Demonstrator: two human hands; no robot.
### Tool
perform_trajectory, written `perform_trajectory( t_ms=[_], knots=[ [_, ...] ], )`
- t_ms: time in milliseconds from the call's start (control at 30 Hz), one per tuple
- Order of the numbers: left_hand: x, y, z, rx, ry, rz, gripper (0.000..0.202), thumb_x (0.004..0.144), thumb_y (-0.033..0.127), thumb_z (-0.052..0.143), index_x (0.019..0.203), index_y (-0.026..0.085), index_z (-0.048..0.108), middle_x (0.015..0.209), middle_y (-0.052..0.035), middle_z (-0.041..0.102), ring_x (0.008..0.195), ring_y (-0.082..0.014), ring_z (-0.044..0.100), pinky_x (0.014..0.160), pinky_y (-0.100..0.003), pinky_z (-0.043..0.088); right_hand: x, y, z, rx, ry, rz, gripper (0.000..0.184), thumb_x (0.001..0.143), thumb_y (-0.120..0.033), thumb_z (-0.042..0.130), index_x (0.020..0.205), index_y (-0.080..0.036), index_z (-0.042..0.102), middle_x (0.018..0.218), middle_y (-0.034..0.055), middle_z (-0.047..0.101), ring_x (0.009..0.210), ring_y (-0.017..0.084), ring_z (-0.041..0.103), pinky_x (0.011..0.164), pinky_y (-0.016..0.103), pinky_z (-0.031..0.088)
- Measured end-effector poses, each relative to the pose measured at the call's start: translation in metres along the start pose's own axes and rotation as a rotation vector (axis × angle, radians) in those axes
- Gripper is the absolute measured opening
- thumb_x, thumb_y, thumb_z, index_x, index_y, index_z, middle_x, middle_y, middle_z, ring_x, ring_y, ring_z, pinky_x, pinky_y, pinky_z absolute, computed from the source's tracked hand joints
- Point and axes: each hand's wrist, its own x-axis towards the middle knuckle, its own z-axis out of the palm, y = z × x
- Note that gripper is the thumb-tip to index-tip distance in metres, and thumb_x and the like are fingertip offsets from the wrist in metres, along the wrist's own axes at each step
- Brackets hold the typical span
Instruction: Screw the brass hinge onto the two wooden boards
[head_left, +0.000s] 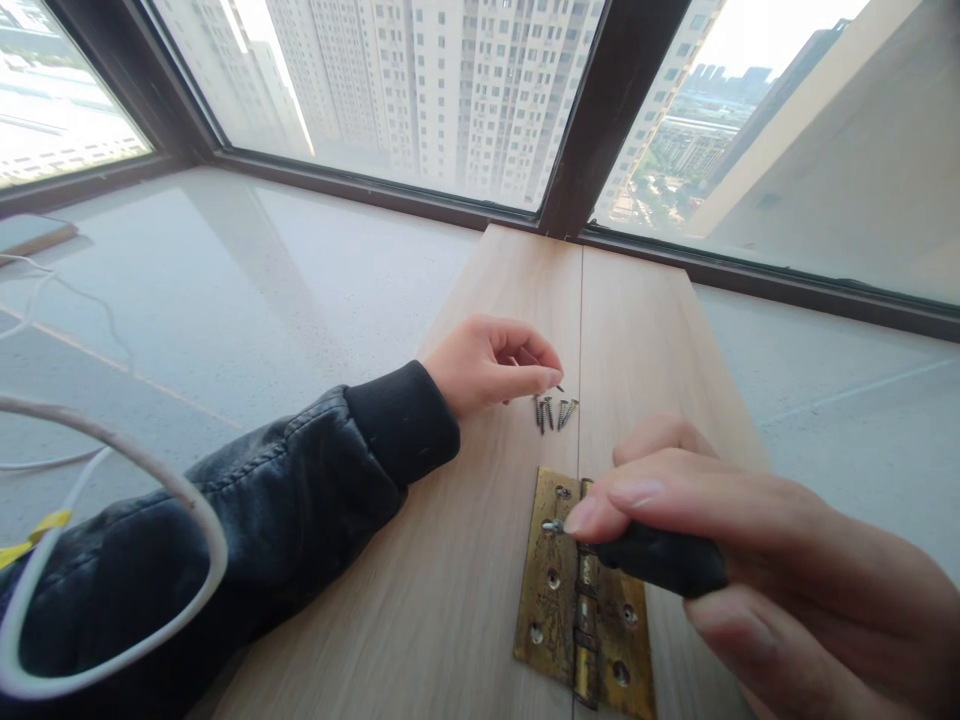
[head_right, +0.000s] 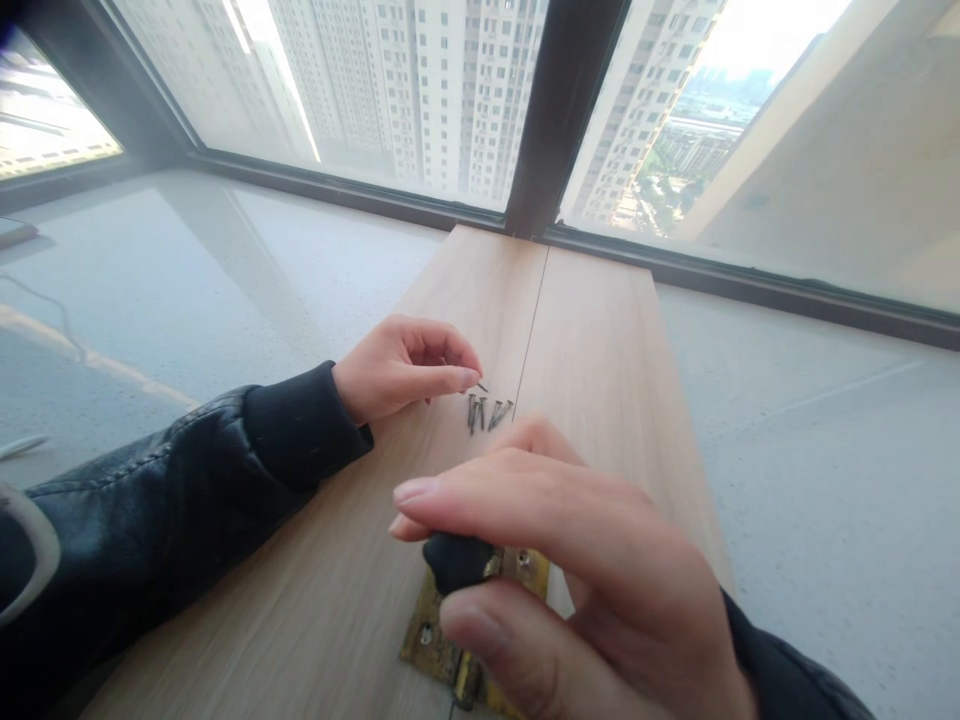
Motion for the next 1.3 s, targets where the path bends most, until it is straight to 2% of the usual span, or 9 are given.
perform_trajectory(
  t_ms=[167,300,467,600,667,800,967,1100,1300],
  knots=[
    [0.0,0.0,0.001,0.0,0.003,0.001,0.012,0.072,0.02,0.069,0.078,0.01,0.066,0.063,0.001,0.061,0.052,-0.0052,0.049,0.047,-0.017,0.039,0.004,-0.001,0.003,0.022,0.113,0.062,0.022,0.084,-0.046,0.07,0.098,-0.029,0.067,0.082,0.0013,0.069,0.079,0.018,0.065,0.074,0.032,0.058],
    [0.0,0.0,0.001,-0.003,0.003,-0.005,0.012,0.072,0.019,0.069,0.078,0.01,0.066,0.063,0.0008,0.061,0.052,-0.0049,0.049,0.046,-0.016,0.039,0.005,-0.003,0.008,-0.02,0.196,0.064,0.03,0.076,-0.051,0.074,0.085,-0.026,0.061,0.074,-0.001,0.066,0.073,0.016,0.064,0.071,0.027,0.056],
    [0.0,0.0,0.0,-0.013,0.005,-0.003,0.012,0.072,0.019,0.07,0.078,0.009,0.066,0.064,0.0008,0.061,0.053,-0.0049,0.05,0.046,-0.016,0.04,0.004,0.0,0.004,-0.027,0.056,-0.021,0.025,0.088,-0.049,0.064,0.102,-0.029,0.064,0.083,-0.0015,0.067,0.078,0.015,0.064,0.081,0.031,0.052],
    [0.0,0.0,0.0,-0.007,0.003,0.003,0.012,0.072,0.019,0.069,0.078,0.009,0.066,0.063,0.0012,0.061,0.052,-0.0046,0.049,0.045,-0.016,0.039,0.002,0.001,-0.002,-0.085,0.03,0.009,0.03,0.093,-0.052,0.054,0.107,-0.03,0.068,0.088,0.0007,0.068,0.087,0.02,0.064,0.092,0.037,0.048],
    [0.0,0.0,0.0,-0.005,0.0,0.007,0.011,0.072,0.019,0.069,0.078,0.009,0.066,0.062,0.0012,0.06,0.051,-0.0045,0.049,0.045,-0.016,0.039,0.0,0.0,-0.003,-0.095,0.034,0.009,0.032,0.093,-0.054,0.053,0.106,-0.03,0.069,0.087,0.0012,0.068,0.087,0.021,0.064,0.091,0.038,0.048],
    [0.0,0.001,0.001,-0.003,-0.003,0.001,0.01,0.073,0.017,0.068,0.078,0.009,0.066,0.062,0.0015,0.06,0.051,-0.0042,0.048,0.045,-0.016,0.039,0.001,0.0,-0.001,-0.059,0.081,0.037,0.026,0.087,-0.05,0.064,0.101,-0.028,0.068,0.083,0.0021,0.067,0.082,0.019,0.063,0.082,0.034,0.053],
    [0.0,0.001,0.0,0.006,-0.004,0.0,0.009,0.074,0.017,0.068,0.078,0.009,0.066,0.062,0.0015,0.06,0.051,-0.0043,0.049,0.045,-0.016,0.039,0.007,0.004,0.001,0.089,0.043,-0.037,0.017,0.089,-0.027,0.068,0.104,-0.022,0.063,0.086,0.0032,0.066,0.08,0.016,0.062,0.075,0.026,0.055],
    [0.0,0.0,0.0,0.004,-0.005,0.003,0.011,0.074,0.018,0.069,0.078,0.009,0.066,0.062,0.0011,0.06,0.052,-0.0046,0.049,0.045,-0.016,0.039,0.004,0.007,-0.001,0.001,0.034,-0.026,0.022,0.092,-0.039,0.062,0.11,-0.026,0.064,0.091,0.0018,0.067,0.089,0.017,0.063,0.087,0.031,0.053],
    [0.0,0.0,0.0,0.001,-0.009,0.008,0.011,0.073,0.018,0.069,0.078,0.009,0.066,0.063,0.0009,0.061,0.052,-0.0049,0.049,0.046,-0.017,0.04,0.0,0.003,-0.003,-0.067,-0.039,0.025,0.022,0.096,-0.037,0.056,0.114,-0.029,0.065,0.098,0.0023,0.069,0.099,0.018,0.062,0.084,0.025,0.056]
  ],
)
